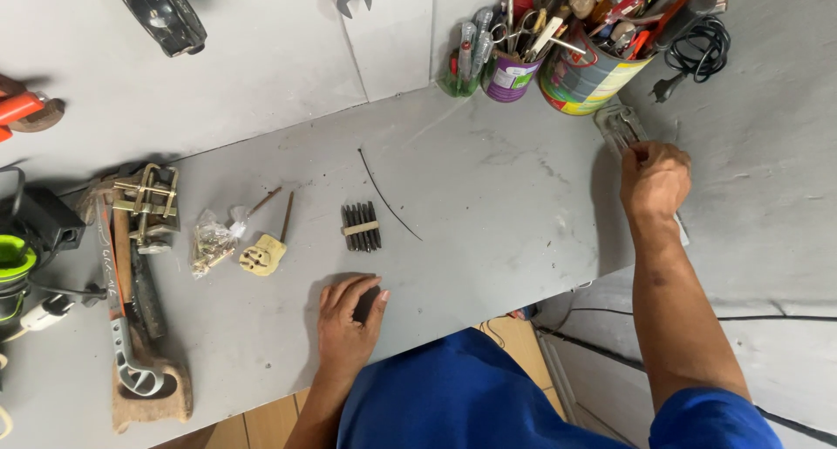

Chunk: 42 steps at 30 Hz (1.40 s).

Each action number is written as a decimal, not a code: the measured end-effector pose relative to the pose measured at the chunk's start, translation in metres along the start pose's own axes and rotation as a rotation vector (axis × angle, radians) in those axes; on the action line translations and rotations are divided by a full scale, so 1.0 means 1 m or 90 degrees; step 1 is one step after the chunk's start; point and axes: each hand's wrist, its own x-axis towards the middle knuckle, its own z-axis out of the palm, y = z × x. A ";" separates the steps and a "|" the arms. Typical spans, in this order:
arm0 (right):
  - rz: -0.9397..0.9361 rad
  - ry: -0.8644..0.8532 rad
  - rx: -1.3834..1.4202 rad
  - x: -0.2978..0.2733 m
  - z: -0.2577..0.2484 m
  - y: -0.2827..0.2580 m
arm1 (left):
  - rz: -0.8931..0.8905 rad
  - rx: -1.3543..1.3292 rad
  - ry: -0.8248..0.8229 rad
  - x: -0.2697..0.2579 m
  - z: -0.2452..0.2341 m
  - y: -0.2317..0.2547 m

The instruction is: The recorder is organizing various tools and hardware on a workbench, including wrenches, screws, and a tape measure.

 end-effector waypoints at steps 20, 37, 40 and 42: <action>0.096 0.139 -0.006 -0.008 0.008 -0.005 | -0.017 0.018 -0.004 -0.003 0.005 -0.005; 0.068 0.082 0.039 0.011 0.031 0.004 | -0.027 0.007 -0.013 -0.001 0.001 -0.003; 0.028 0.077 0.033 0.013 0.027 -0.002 | -0.018 0.001 -0.008 -0.001 0.001 -0.002; 0.019 0.068 0.042 0.016 0.025 -0.008 | -0.015 0.002 -0.004 -0.002 0.001 -0.002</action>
